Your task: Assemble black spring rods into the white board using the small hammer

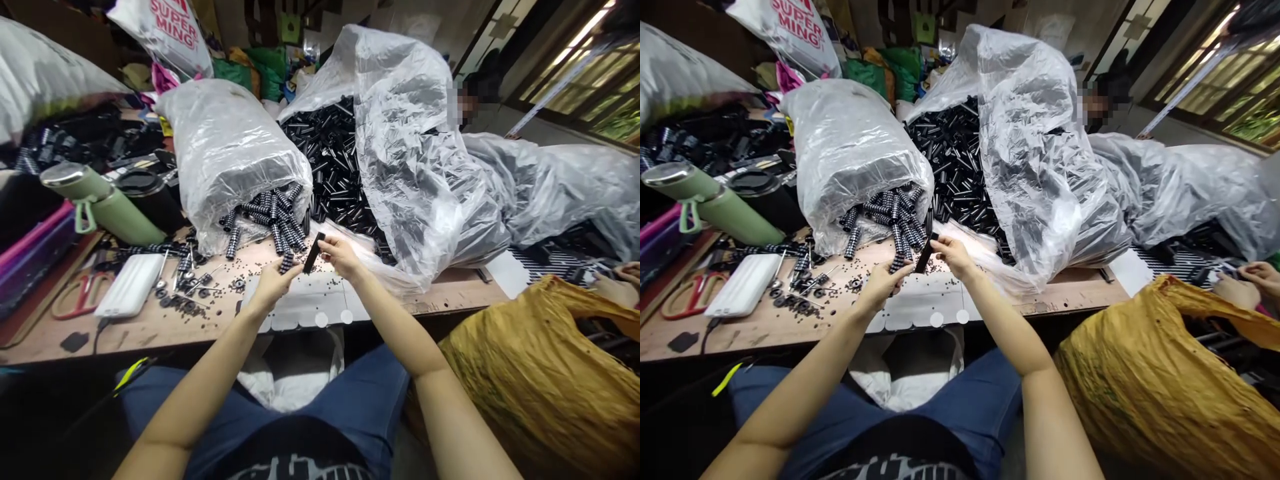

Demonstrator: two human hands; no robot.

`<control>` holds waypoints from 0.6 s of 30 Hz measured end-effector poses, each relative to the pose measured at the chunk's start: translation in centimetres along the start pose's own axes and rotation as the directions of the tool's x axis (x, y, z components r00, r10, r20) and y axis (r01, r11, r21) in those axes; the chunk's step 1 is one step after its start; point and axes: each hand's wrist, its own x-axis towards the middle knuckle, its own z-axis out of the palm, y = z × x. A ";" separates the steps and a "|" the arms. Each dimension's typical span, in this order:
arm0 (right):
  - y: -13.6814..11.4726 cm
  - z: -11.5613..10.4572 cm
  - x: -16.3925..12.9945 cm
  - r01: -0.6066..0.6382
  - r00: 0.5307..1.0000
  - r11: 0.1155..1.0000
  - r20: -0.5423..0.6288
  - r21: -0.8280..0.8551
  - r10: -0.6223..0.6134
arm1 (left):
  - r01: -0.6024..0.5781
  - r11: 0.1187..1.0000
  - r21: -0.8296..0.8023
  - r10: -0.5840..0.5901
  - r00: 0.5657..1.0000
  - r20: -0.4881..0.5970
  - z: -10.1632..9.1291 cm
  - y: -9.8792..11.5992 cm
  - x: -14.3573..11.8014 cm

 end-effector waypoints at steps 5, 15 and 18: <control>-0.5 3.3 -5.5 -0.308 0.948 0.870 0.054 0.385 0.312 | -0.169 0.971 0.170 0.172 0.985 -0.005 0.9 -1.3 -0.9; 0.3 5.2 -8.5 -0.686 0.727 0.506 0.475 0.522 0.496 | -0.525 0.558 0.642 0.559 0.810 0.176 -0.1 -5.0 -2.6; 1.0 5.2 -8.6 -0.662 0.750 0.572 0.446 0.485 0.489 | -0.499 0.485 0.718 0.533 0.820 0.209 -0.5 -5.8 -2.5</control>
